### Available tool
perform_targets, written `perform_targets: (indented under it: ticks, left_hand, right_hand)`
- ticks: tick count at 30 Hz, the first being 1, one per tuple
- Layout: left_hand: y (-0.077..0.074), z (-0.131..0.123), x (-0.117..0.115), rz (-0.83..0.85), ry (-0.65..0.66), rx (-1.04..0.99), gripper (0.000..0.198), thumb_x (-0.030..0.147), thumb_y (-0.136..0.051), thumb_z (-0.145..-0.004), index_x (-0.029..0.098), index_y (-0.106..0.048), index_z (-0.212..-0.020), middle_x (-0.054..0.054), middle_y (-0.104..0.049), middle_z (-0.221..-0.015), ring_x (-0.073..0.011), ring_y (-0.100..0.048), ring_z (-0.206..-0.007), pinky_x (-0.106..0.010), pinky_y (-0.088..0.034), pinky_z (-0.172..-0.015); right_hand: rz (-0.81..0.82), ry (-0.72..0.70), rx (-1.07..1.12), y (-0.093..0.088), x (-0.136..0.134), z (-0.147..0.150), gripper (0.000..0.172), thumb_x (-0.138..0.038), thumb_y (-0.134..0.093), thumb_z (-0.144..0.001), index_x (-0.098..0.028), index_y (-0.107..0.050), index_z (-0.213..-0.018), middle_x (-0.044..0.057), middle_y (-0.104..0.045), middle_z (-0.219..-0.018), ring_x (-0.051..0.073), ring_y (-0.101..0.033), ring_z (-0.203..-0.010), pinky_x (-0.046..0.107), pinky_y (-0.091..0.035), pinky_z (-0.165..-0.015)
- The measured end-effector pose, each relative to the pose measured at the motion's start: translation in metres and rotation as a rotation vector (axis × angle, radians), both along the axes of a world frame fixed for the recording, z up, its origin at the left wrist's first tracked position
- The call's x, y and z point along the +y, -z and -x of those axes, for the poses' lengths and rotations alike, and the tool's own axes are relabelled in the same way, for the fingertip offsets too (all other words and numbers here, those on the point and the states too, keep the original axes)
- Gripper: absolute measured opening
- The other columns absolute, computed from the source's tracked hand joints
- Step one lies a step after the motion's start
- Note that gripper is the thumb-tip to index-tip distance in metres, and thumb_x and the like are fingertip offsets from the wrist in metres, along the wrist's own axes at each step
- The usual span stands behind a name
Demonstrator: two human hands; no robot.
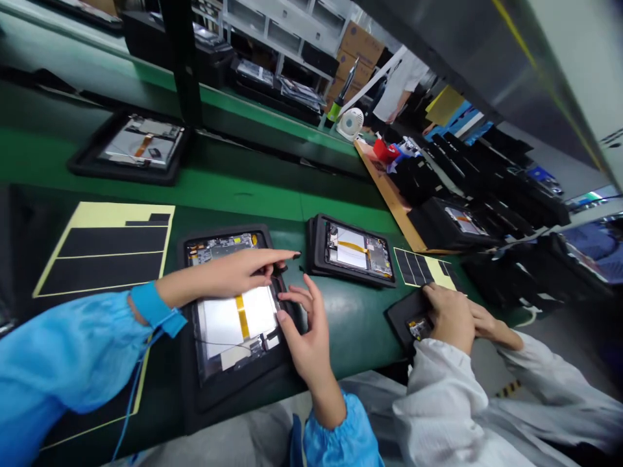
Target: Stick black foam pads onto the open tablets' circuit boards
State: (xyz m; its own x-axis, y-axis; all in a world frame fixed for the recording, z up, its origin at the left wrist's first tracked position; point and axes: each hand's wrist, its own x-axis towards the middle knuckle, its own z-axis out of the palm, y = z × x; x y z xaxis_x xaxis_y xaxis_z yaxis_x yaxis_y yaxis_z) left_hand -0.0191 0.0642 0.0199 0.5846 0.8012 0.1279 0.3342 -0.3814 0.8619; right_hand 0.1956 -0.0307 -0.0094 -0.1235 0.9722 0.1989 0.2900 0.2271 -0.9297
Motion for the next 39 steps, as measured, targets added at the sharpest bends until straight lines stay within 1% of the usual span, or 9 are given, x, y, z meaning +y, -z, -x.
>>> perform_targets:
  ticks: [6,10,14,18,21,26,30,35,39]
  left_hand:
    - [-0.008,0.008,0.032,0.214,0.045,-0.014,0.065,0.033,-0.069,-0.074,0.023,-0.066,-0.139,-0.005,-0.076,-0.092,-0.0216,-0.071,-0.078,-0.028,-0.056,-0.073]
    - [-0.018,0.017,0.036,0.158,-0.073,0.018,0.069,0.031,-0.071,-0.068,0.026,-0.068,-0.137,-0.007,-0.077,-0.110,-0.0273,-0.073,-0.096,-0.032,-0.058,-0.083]
    - [-0.023,0.014,0.007,0.152,-0.148,-0.113,0.081,0.027,-0.068,-0.064,0.027,-0.060,-0.145,-0.008,-0.072,-0.127,-0.0305,-0.071,-0.114,-0.035,-0.060,-0.093]
    - [-0.012,-0.012,-0.042,0.256,-0.280,-0.353,0.075,0.031,-0.062,-0.077,0.026,-0.048,-0.151,-0.010,-0.070,-0.121,-0.0219,-0.075,-0.087,-0.032,-0.065,-0.076]
    - [0.000,-0.029,-0.061,0.313,-0.344,-0.369,0.068,0.035,-0.060,-0.085,0.026,-0.045,-0.151,-0.011,-0.068,-0.117,-0.0197,-0.075,-0.078,-0.030,-0.064,-0.067]
    - [0.002,-0.037,-0.050,0.283,-0.290,-0.313,0.064,0.032,-0.058,-0.090,0.024,-0.043,-0.152,-0.008,-0.069,-0.112,-0.0185,-0.074,-0.082,-0.029,-0.063,-0.071]
    - [-0.002,-0.040,-0.046,0.152,-0.290,-0.254,0.059,0.026,-0.054,-0.091,0.023,-0.044,-0.150,-0.006,-0.068,-0.109,-0.0164,-0.072,-0.081,-0.028,-0.061,-0.075]
    - [0.006,-0.035,-0.049,0.023,-0.174,-0.143,0.069,0.017,-0.045,-0.094,0.025,-0.028,-0.160,-0.009,-0.066,-0.121,-0.0158,-0.071,-0.087,-0.030,-0.060,-0.083]
    - [0.013,-0.028,-0.039,-0.030,-0.100,0.014,0.072,0.018,-0.044,-0.095,0.023,-0.022,-0.164,-0.010,-0.068,-0.118,-0.0174,-0.070,-0.087,-0.030,-0.057,-0.081]
  right_hand:
    - [-0.016,-0.057,-0.165,-0.007,0.006,0.001,0.068,-0.017,-0.065,-0.094,-0.030,-0.039,-0.155,0.004,-0.075,-0.112,0.024,-0.067,-0.118,0.043,-0.050,-0.108]
    - [-0.106,-0.093,-0.235,-0.011,0.007,0.002,0.069,-0.016,-0.061,-0.097,-0.036,-0.037,-0.158,0.006,-0.069,-0.119,0.024,-0.064,-0.119,0.044,-0.052,-0.107]
    - [-0.111,-0.100,-0.250,-0.012,0.005,0.003,0.071,-0.014,-0.061,-0.097,-0.037,-0.035,-0.159,0.006,-0.071,-0.117,0.026,-0.064,-0.121,0.045,-0.054,-0.106]
    - [-0.073,-0.054,-0.213,-0.011,0.003,0.004,0.067,-0.016,-0.064,-0.097,-0.037,-0.040,-0.157,0.007,-0.072,-0.123,0.025,-0.070,-0.113,0.045,-0.056,-0.105]
    - [-0.081,-0.033,-0.204,-0.009,0.000,0.005,0.066,-0.018,-0.065,-0.098,-0.037,-0.041,-0.156,0.007,-0.075,-0.120,0.027,-0.069,-0.120,0.049,-0.055,-0.108]
    - [-0.085,0.002,-0.181,-0.007,-0.002,0.006,0.069,-0.018,-0.068,-0.096,-0.033,-0.040,-0.157,0.009,-0.075,-0.120,0.028,-0.068,-0.123,0.050,-0.054,-0.110]
    - [-0.102,0.032,-0.168,-0.007,-0.003,0.008,0.071,-0.015,-0.069,-0.095,-0.034,-0.039,-0.157,0.008,-0.074,-0.122,0.025,-0.071,-0.119,0.044,-0.058,-0.105]
    - [-0.205,0.037,-0.174,-0.004,-0.004,0.008,0.073,-0.013,-0.070,-0.095,-0.034,-0.040,-0.158,0.005,-0.079,-0.111,0.024,-0.073,-0.116,0.044,-0.059,-0.103]
    - [-0.317,0.038,-0.199,-0.003,-0.005,0.009,0.074,-0.010,-0.070,-0.094,-0.032,-0.040,-0.158,0.003,-0.081,-0.104,0.026,-0.073,-0.112,0.048,-0.059,-0.100]
